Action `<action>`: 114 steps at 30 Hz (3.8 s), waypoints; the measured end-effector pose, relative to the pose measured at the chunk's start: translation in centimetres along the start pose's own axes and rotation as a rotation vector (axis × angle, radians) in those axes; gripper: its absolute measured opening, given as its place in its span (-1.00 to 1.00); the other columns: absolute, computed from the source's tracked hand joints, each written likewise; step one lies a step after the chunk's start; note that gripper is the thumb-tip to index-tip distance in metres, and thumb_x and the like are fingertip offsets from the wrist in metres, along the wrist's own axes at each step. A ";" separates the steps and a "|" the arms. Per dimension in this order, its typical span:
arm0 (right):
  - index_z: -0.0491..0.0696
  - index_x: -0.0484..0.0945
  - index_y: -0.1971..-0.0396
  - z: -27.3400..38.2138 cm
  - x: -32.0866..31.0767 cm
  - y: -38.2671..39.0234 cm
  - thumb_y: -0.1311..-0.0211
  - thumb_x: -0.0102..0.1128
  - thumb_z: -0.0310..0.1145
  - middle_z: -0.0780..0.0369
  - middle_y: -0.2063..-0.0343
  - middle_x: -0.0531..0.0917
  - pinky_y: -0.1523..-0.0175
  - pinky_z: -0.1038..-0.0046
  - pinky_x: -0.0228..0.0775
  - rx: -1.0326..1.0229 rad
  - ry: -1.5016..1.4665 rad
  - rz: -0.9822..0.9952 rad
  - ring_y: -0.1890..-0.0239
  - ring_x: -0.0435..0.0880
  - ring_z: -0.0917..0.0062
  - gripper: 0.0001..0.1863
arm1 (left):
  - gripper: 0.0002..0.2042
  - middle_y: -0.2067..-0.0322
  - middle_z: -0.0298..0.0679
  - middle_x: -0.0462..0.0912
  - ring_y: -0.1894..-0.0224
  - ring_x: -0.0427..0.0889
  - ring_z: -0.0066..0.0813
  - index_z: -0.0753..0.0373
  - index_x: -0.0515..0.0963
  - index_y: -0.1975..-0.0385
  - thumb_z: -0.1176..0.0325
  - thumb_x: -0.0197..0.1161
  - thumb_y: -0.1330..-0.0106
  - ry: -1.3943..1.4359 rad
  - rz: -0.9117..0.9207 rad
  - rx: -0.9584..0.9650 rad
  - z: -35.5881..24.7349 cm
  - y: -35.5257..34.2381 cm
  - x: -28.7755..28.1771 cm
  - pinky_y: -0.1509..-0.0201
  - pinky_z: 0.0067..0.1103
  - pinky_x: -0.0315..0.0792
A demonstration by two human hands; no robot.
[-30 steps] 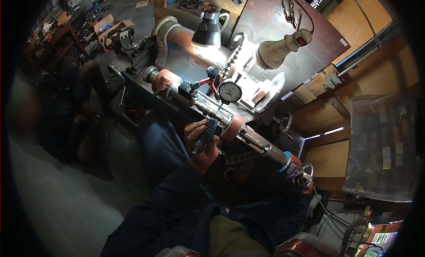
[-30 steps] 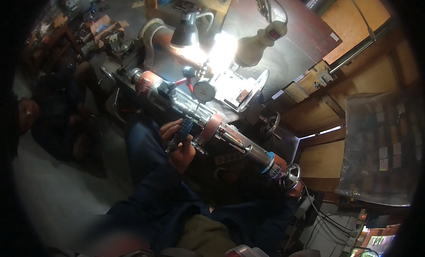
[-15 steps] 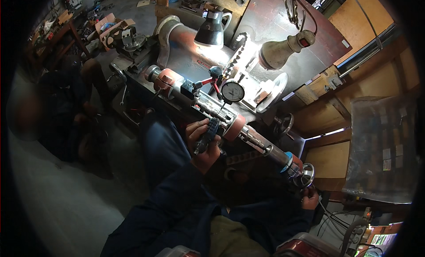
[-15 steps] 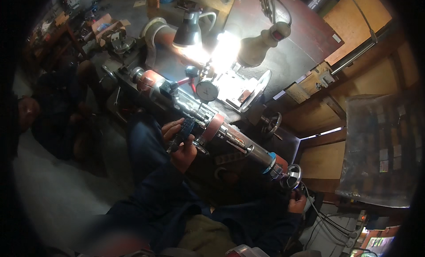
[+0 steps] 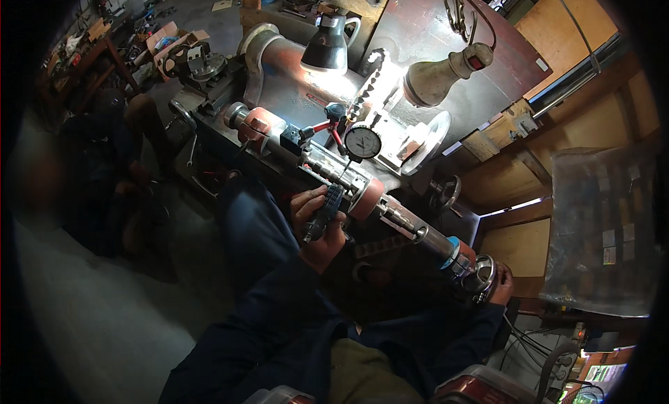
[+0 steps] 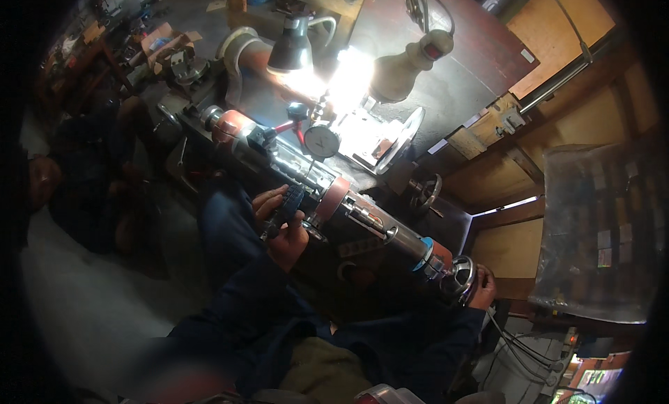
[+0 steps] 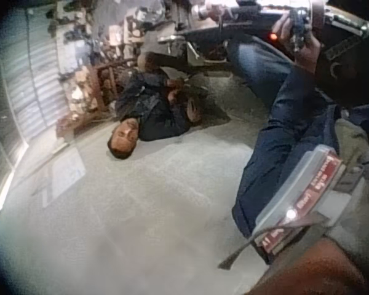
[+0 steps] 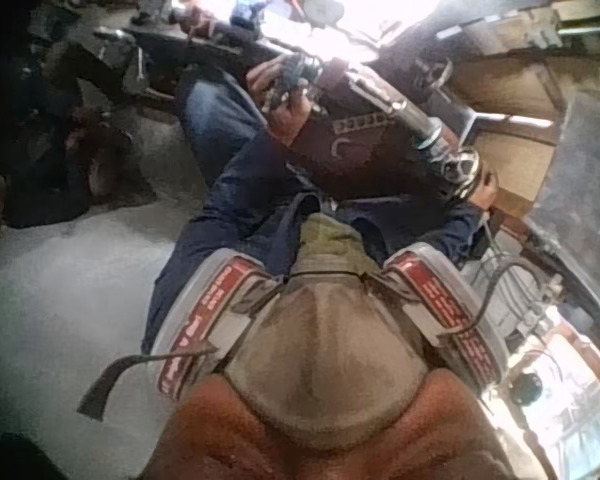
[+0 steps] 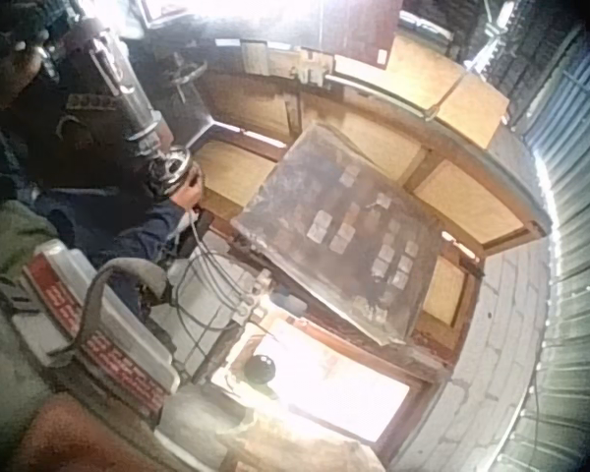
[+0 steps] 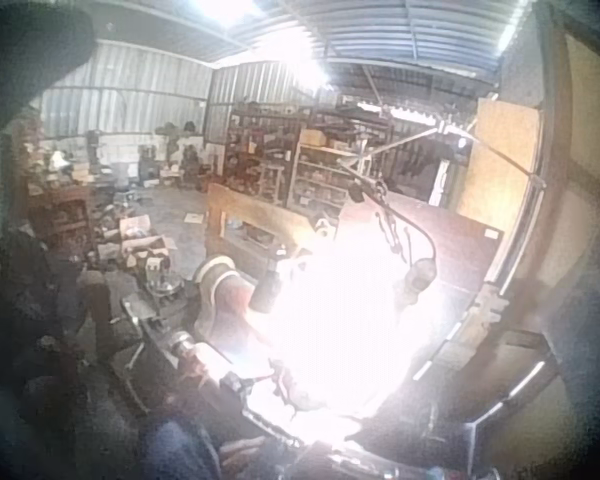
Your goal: Using a lathe to measure and machine a metal shaft or component.
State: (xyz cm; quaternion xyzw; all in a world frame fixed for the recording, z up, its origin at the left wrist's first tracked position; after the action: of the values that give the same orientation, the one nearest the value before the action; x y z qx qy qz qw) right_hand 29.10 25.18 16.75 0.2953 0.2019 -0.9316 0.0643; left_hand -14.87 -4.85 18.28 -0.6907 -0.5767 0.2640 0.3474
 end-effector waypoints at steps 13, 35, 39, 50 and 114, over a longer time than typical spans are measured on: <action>-0.13 0.62 0.24 -8.9 3.2 4.1 -0.27 0.08 -0.27 0.22 0.35 0.68 0.17 0.45 0.45 0.330 -0.188 0.157 0.30 0.65 0.50 -0.75 | -0.65 0.09 -0.05 0.44 0.05 0.47 -0.22 0.28 0.27 0.06 0.32 0.23 -0.27 -0.001 -0.009 -0.010 0.2 0.0 -0.1 -0.05 -0.39 0.39; -0.23 0.59 0.22 -1.0 -0.4 6.4 -0.32 0.08 -0.33 0.25 0.30 0.64 0.07 0.53 0.33 0.290 -0.342 0.152 0.25 0.51 0.64 -0.74 | -0.63 0.05 -0.02 0.40 -0.02 0.44 -0.20 0.33 0.28 0.00 0.50 0.22 -0.24 -0.028 -0.006 -0.117 1.1 0.4 0.3 -0.13 -0.39 0.40; -0.22 0.57 0.19 -1.2 0.1 7.1 -0.32 0.06 -0.36 0.23 0.28 0.63 0.07 0.53 0.33 0.301 -0.353 0.119 0.24 0.53 0.60 -0.76 | -0.62 0.10 -0.06 0.43 0.04 0.47 -0.20 0.32 0.30 0.03 0.46 0.27 -0.21 -0.022 -0.042 -0.109 1.2 0.5 0.4 -0.08 -0.40 0.41; -0.27 0.53 0.21 -3.2 0.3 7.6 -0.32 0.00 -0.34 0.12 0.33 0.63 0.13 0.40 0.35 0.172 -0.056 0.148 0.27 0.55 0.47 -0.72 | -0.62 0.09 -0.06 0.43 0.04 0.48 -0.23 0.34 0.31 0.01 0.44 0.27 -0.23 -0.042 -0.003 -0.084 1.7 0.6 1.4 -0.05 -0.47 0.44; -0.18 0.57 0.27 -1.0 -1.2 5.8 -0.23 0.20 -0.35 0.24 0.35 0.64 0.15 0.53 0.37 0.269 -0.322 0.442 0.34 0.55 0.62 -0.80 | -0.64 0.14 -0.11 0.45 0.10 0.52 -0.19 0.23 0.30 0.09 0.42 0.30 -0.19 -0.048 -0.079 0.027 0.1 -0.1 -0.2 0.03 -0.37 0.45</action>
State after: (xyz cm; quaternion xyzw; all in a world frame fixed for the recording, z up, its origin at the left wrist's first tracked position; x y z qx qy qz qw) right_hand 31.95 20.33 14.75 0.1865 -0.0052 -0.9482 0.2572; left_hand -15.04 -5.06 18.31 -0.6560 -0.6081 0.2744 0.3530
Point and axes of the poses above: each hand's wrist, its own y-axis away from the middle knuckle, its own x-axis out of the palm, z = x × y, the point moved 6 cm from there along -y, towards the middle knuckle
